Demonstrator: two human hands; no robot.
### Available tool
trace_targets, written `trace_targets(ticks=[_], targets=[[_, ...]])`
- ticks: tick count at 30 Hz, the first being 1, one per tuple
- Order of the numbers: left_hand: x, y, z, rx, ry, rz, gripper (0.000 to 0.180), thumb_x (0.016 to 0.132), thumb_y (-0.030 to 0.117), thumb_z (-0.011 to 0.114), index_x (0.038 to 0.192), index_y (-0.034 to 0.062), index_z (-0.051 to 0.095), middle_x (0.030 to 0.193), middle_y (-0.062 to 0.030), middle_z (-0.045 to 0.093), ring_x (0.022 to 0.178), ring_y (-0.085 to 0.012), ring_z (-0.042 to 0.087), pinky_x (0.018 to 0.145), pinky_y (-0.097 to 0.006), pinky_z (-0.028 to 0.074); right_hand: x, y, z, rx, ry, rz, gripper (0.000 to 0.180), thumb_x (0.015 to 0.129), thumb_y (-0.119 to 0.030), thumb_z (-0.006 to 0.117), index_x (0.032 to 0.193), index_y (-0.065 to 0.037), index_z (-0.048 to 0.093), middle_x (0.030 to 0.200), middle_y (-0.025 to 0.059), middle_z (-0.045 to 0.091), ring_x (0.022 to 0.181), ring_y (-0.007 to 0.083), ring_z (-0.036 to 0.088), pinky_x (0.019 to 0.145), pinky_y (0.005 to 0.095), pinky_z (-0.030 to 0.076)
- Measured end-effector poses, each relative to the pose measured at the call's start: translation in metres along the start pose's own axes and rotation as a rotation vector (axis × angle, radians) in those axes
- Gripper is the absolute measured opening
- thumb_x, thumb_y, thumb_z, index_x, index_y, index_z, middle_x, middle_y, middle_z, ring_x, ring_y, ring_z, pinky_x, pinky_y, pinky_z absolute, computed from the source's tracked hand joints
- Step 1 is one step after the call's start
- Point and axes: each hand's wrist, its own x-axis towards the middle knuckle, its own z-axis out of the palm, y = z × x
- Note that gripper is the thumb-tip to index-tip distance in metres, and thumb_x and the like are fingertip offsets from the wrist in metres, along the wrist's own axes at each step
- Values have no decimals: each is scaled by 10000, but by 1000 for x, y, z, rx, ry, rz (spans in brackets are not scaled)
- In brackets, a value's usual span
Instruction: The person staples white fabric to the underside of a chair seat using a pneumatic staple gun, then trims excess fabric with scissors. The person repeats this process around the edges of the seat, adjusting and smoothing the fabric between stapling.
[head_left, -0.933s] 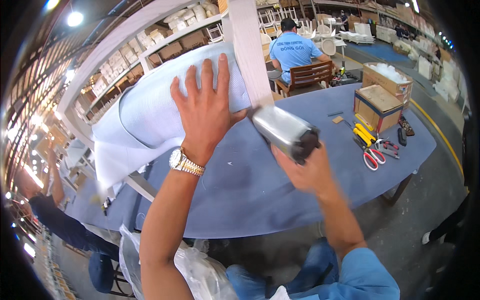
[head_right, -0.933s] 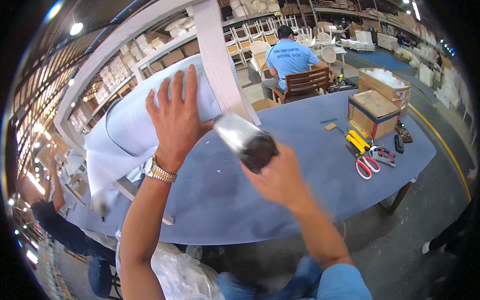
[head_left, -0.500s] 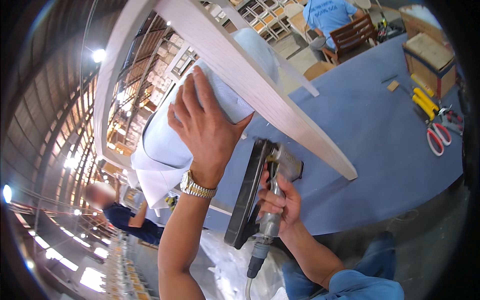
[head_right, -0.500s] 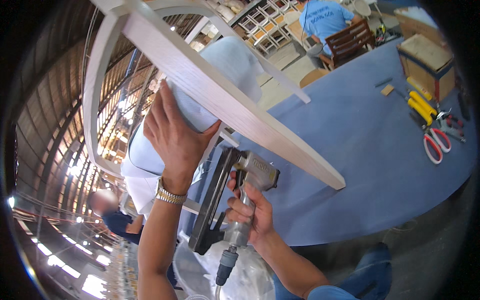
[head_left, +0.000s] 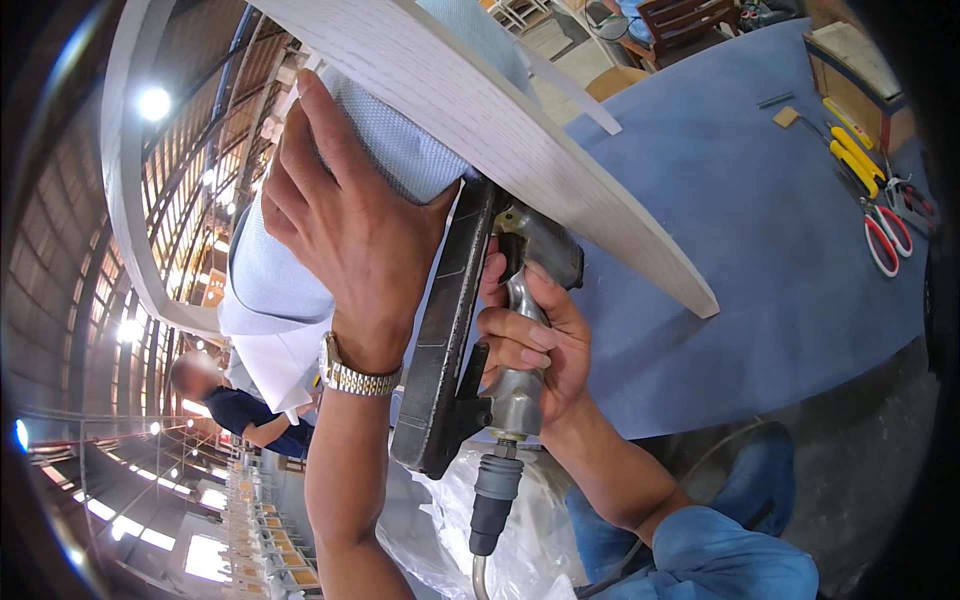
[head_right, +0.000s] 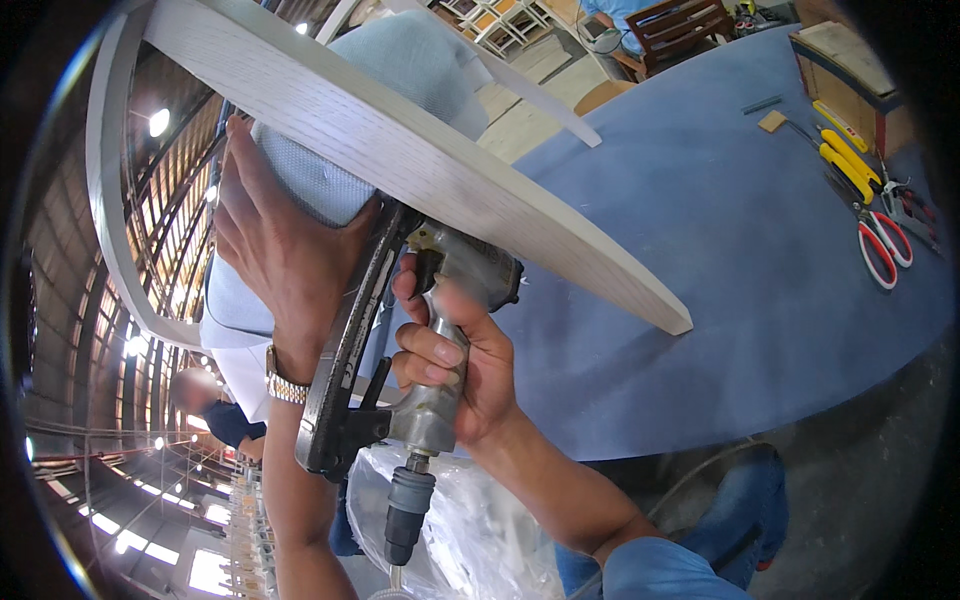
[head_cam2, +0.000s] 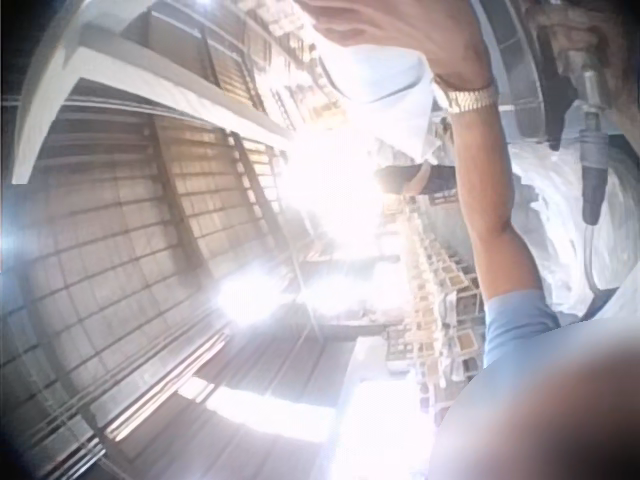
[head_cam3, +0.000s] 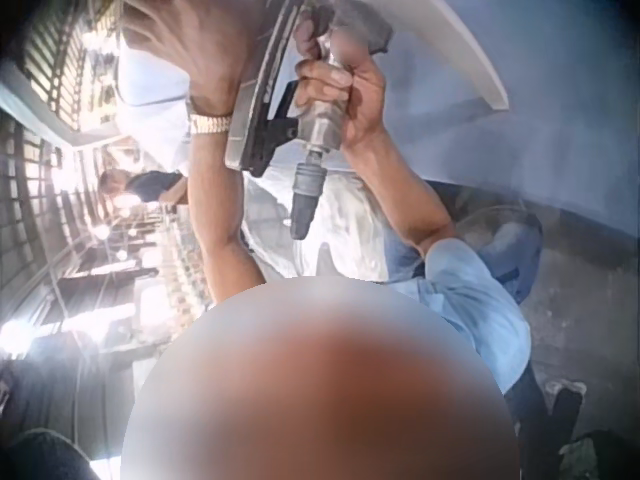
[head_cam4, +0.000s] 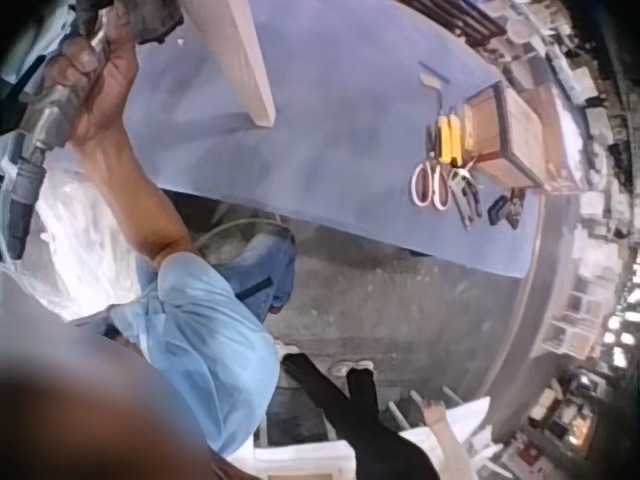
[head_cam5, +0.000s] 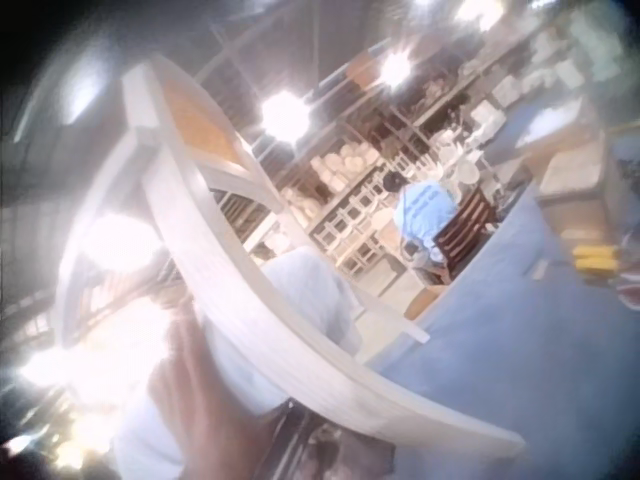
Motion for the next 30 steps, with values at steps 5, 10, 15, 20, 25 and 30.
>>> trace_targets(ticks=[5,10,15,20,25,30], targets=[[-5,-8,10,-84,65,-34,1303,557,482,953,1583,46,280,1445,-165,466,1262,-371,457,1056,-558,303,2,9,4,85,-27,52,392,1071,-222,468,1418,-40,485,1224,79,658,673,110,561,632,274,517],[5,11,-19,-159,-6,-82,1158,655,427,906,1577,65,308,1433,-159,484,1277,-351,469,1062,-572,302,5,3,18,3,63,32,306,1032,-162,561,1311,-35,559,1088,91,676,601,81,542,552,249,483],[0,6,-4,20,9,-53,984,762,340,810,1584,104,323,1464,-162,478,1303,-362,465,1059,-590,302,1,2,26,-274,210,-19,284,1017,-179,599,1269,-51,573,1045,53,666,578,51,503,536,241,466],[-4,3,-7,21,16,-10,1006,769,360,813,1603,135,298,1492,-168,463,1320,-376,457,1043,-594,326,2,-1,17,-396,223,1,279,1009,-207,623,1244,-64,579,1051,45,653,575,41,485,539,226,458],[6,-18,-38,-171,-261,105,1066,753,423,839,1612,151,271,1577,-203,379,1401,-416,396,1095,-602,327,2,23,2,-353,201,-205,319,1002,-261,640,1270,-99,575,1199,44,663,614,54,508,563,232,465],[72,-59,-48,-726,-586,144,981,825,500,798,1532,-13,353,1427,-297,537,1301,-474,531,1086,-506,425,23,57,-16,-419,100,-475,331,1019,-282,618,1316,-147,560,1163,19,655,627,57,505,570,229,453]])
